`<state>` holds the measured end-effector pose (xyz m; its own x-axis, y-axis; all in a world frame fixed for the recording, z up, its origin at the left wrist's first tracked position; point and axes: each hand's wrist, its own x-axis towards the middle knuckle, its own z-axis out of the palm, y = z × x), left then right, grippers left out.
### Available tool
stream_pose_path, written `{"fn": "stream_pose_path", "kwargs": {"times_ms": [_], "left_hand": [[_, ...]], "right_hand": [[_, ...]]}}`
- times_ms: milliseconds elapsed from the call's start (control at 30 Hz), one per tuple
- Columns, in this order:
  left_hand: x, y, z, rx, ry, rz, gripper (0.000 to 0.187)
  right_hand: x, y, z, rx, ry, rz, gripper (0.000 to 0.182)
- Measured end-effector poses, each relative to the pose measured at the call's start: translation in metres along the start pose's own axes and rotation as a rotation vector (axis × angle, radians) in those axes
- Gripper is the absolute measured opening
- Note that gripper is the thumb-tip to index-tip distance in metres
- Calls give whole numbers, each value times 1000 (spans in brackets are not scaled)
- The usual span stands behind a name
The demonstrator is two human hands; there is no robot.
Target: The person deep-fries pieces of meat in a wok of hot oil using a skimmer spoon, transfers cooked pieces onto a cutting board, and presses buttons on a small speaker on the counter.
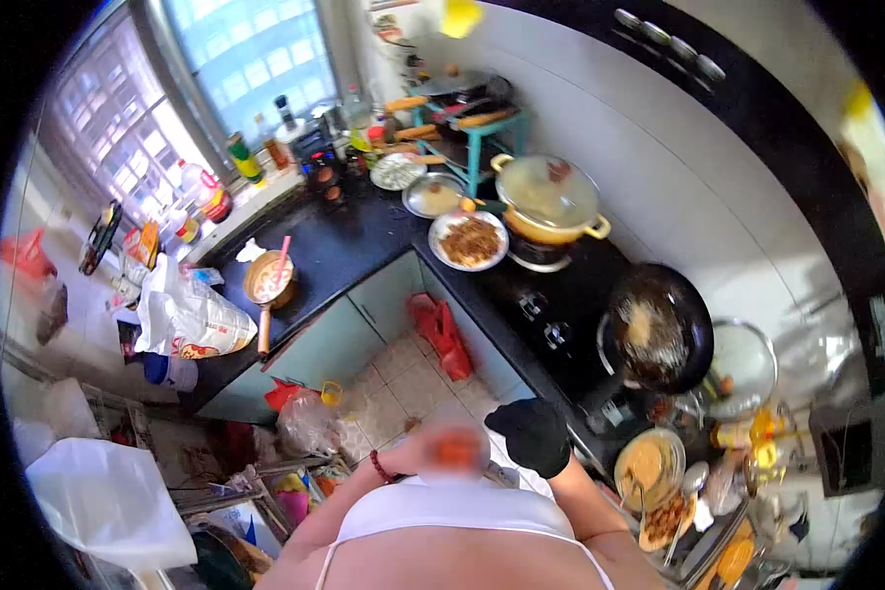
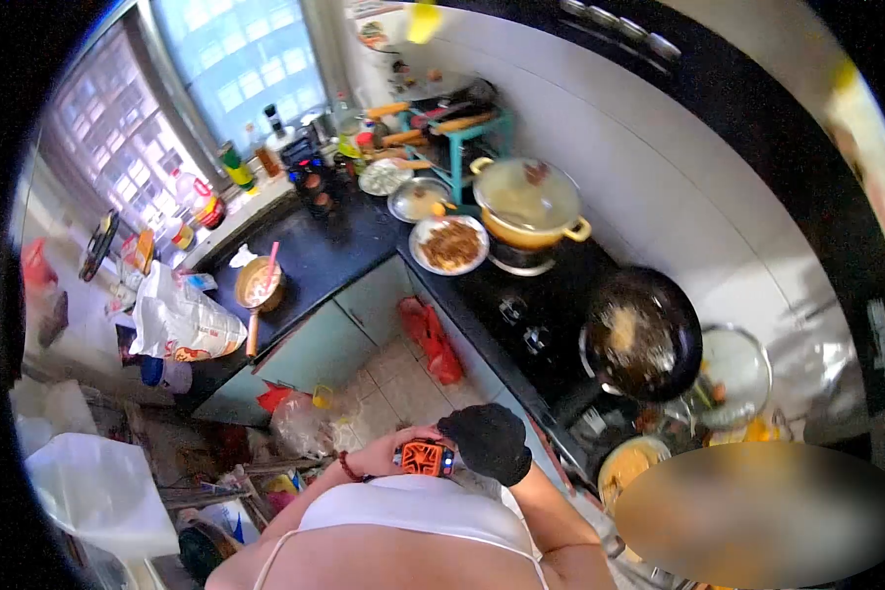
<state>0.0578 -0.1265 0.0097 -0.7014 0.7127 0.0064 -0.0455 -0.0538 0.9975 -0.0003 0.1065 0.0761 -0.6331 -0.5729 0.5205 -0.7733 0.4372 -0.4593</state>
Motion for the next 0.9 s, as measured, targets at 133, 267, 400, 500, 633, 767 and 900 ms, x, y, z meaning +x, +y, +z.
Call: {"fn": "stream_pose_path", "kwargs": {"times_ms": [133, 267, 400, 500, 633, 767, 900], "left_hand": [[-52, 25, -71, -158, 285, -88, 68], [-102, 38, -130, 137, 433, -13, 59], [-124, 43, -177, 66, 479, -6, 48], [-148, 9, -228, -153, 449, -137, 63], [-139, 5, -312, 63, 593, -169, 66], [-108, 11, -397, 295, 785, -229, 51], [-59, 34, -480, 503, 876, -263, 36]], "right_hand": [[91, -6, 56, 137, 244, -33, 21], [158, -14, 143, 326, 105, 118, 26], [233, -13, 199, 194, -90, -212, 27], [277, 12, 237, 190, -178, -163, 27], [324, 57, 295, 175, -79, -147, 25], [381, 105, 348, 399, 12, 70, 23], [414, 166, 443, 687, 28, 535, 23]]}}
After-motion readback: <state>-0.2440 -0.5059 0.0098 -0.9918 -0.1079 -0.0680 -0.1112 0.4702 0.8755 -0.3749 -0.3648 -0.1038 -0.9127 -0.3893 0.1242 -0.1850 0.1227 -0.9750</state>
